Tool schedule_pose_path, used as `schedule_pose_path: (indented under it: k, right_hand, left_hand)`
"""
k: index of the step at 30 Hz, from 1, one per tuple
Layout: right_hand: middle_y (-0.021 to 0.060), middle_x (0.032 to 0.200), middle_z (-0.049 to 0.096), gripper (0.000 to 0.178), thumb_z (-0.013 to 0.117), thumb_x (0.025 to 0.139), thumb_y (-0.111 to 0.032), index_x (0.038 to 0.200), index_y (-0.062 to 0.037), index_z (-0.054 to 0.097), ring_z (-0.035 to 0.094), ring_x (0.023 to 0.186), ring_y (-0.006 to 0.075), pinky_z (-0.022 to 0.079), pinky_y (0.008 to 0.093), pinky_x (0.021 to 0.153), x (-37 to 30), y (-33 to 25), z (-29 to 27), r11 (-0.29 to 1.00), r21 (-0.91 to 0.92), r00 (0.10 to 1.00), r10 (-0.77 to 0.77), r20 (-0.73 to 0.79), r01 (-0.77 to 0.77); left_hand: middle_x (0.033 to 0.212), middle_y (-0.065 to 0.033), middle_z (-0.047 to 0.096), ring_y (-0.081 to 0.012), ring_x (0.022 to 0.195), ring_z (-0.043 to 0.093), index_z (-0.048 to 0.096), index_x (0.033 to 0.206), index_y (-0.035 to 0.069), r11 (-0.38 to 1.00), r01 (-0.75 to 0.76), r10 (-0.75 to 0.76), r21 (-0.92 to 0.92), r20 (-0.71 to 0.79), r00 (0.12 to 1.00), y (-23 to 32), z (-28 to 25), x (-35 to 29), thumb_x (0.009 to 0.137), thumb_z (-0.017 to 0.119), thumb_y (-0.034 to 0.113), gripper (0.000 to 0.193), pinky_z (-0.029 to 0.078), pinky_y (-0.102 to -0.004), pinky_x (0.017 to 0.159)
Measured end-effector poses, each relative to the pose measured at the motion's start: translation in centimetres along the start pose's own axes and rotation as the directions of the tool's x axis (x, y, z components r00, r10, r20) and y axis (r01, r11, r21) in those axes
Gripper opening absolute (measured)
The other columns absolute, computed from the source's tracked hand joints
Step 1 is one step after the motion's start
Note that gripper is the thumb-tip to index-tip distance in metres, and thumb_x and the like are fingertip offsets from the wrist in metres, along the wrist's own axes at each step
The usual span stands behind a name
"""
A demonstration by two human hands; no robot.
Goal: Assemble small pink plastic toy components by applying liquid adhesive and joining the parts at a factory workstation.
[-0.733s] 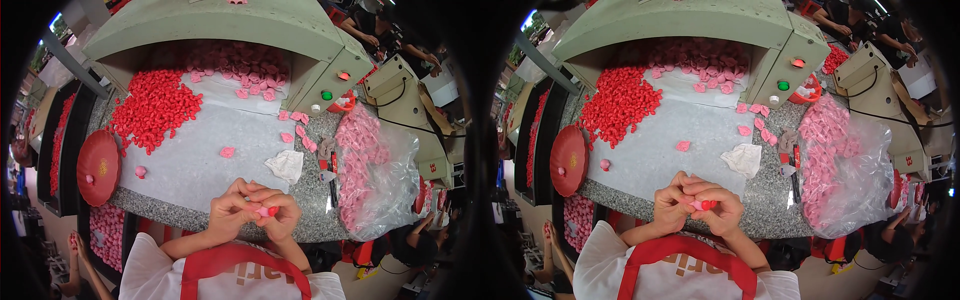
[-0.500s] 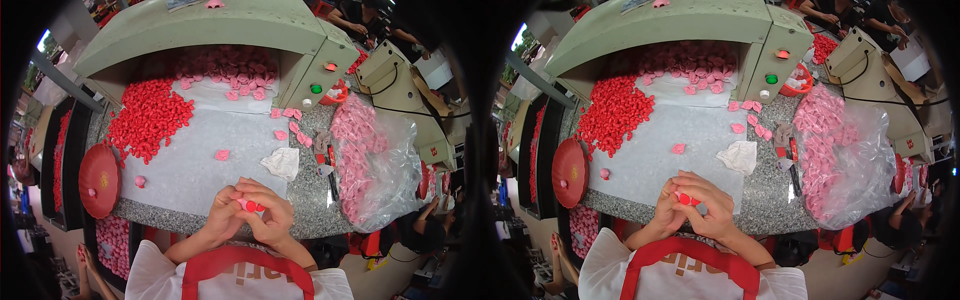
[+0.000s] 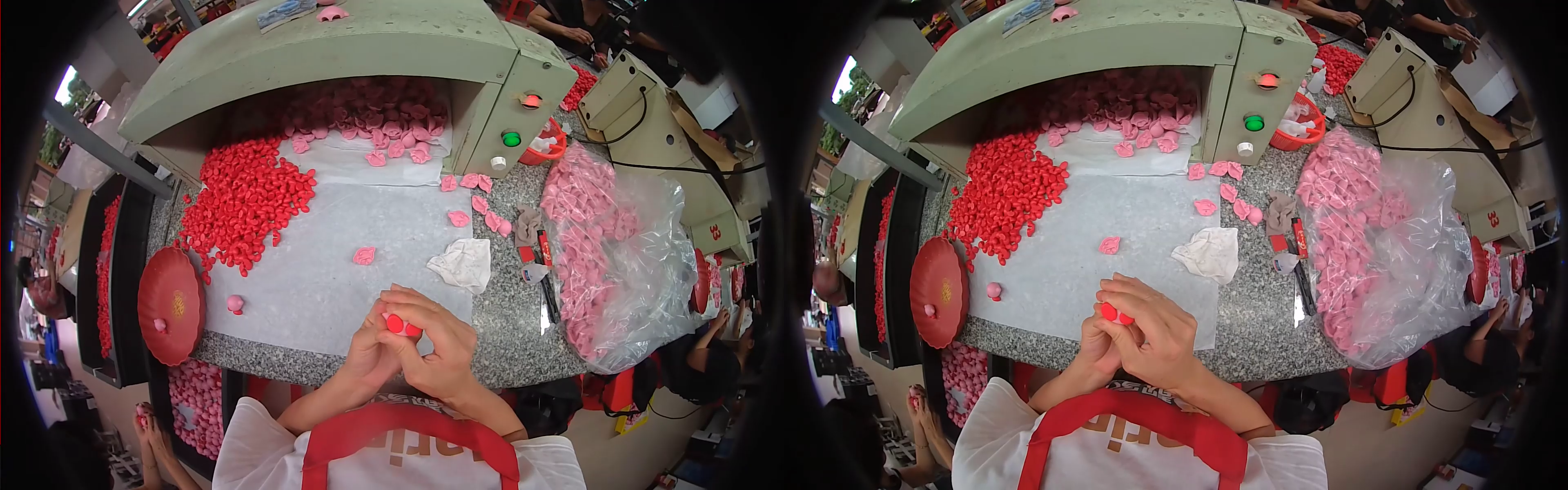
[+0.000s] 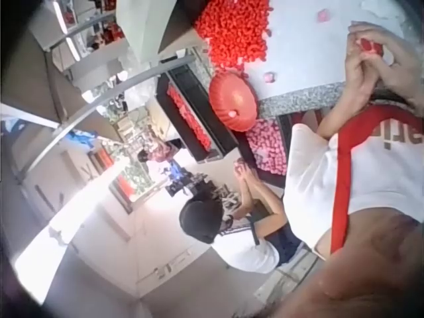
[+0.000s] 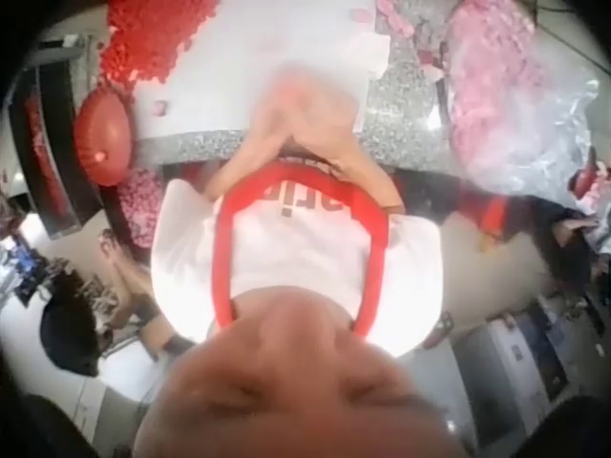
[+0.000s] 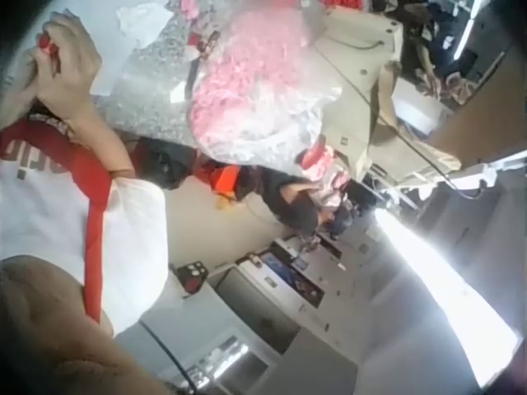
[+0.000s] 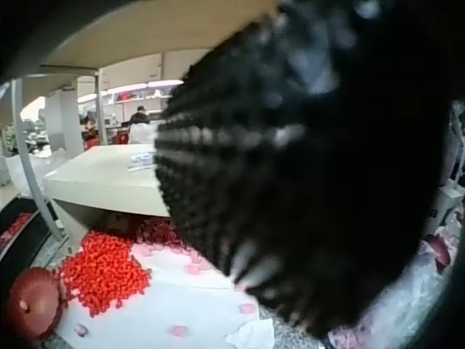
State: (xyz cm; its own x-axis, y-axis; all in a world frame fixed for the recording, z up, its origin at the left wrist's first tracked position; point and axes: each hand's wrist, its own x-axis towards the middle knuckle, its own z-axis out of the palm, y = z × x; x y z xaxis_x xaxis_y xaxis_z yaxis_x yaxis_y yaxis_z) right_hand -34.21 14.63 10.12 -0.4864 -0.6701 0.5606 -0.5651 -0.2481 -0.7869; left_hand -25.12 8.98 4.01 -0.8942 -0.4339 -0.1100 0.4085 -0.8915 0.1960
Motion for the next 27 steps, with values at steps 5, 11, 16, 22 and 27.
schedule_pose_path:
  k: [5,11,16,22,27]
  right_hand:
    - [0.0142,0.089,0.062,0.024,0.065,0.064,0.002,0.087,0.0023,0.058,0.061,0.087,0.0283,0.050,0.0345,0.076,0.0,0.2,0.0,0.990,0.120,0.997,0.071,0.011,-0.072]
    - [0.0164,0.092,0.061,0.023,0.065,0.067,0.002,0.088,0.0030,0.057,0.060,0.089,0.0271,0.048,0.0319,0.076,-0.4,0.6,-0.2,0.954,0.246,0.986,0.165,0.034,-0.169]
    - [0.0185,0.094,0.059,0.025,0.063,0.070,0.002,0.092,0.0037,0.052,0.057,0.092,0.0250,0.043,0.0321,0.081,-0.9,0.9,-0.6,0.884,0.399,0.970,0.230,0.080,-0.242]
    - [0.0165,0.093,0.061,0.021,0.064,0.070,0.001,0.089,0.0037,0.055,0.058,0.092,0.0244,0.044,0.0300,0.079,-0.8,0.8,-0.5,0.834,0.472,0.957,0.278,0.087,-0.285]
    - [0.0200,0.094,0.058,0.025,0.058,0.067,0.007,0.091,0.0031,0.053,0.056,0.092,0.0267,0.043,0.0350,0.083,-1.2,1.1,-0.2,0.850,0.442,0.947,0.320,0.000,-0.287]
  left_hand:
    - [0.095,-0.0040,0.052,-0.0144,0.090,0.051,0.047,0.102,0.006,0.997,-0.056,0.058,0.051,-0.039,0.998,0.0,1.2,0.2,0.080,0.058,0.022,0.030,0.041,-0.0317,0.082]
    - [0.096,-0.0055,0.055,-0.0167,0.090,0.053,0.054,0.099,0.010,0.986,-0.068,0.074,0.154,-0.028,0.997,0.1,1.9,0.2,0.081,0.057,0.018,0.020,0.043,-0.0325,0.082]
    - [0.094,-0.0081,0.057,-0.0206,0.089,0.055,0.057,0.097,0.012,0.961,-0.170,0.184,0.217,-0.047,0.982,-0.5,1.0,-0.1,0.081,0.055,0.011,0.016,0.045,-0.0365,0.082]
    - [0.097,-0.0085,0.057,-0.0224,0.091,0.055,0.059,0.098,0.014,0.936,-0.236,0.238,0.262,0.025,0.971,-0.4,1.6,-0.3,0.084,0.050,0.006,0.018,0.045,-0.0371,0.082]
    - [0.100,-0.0060,0.055,-0.0152,0.093,0.052,0.057,0.096,0.006,0.970,-0.201,0.202,0.134,0.004,0.979,-1.0,2.0,0.2,0.085,0.047,0.002,0.015,0.044,-0.0304,0.080]
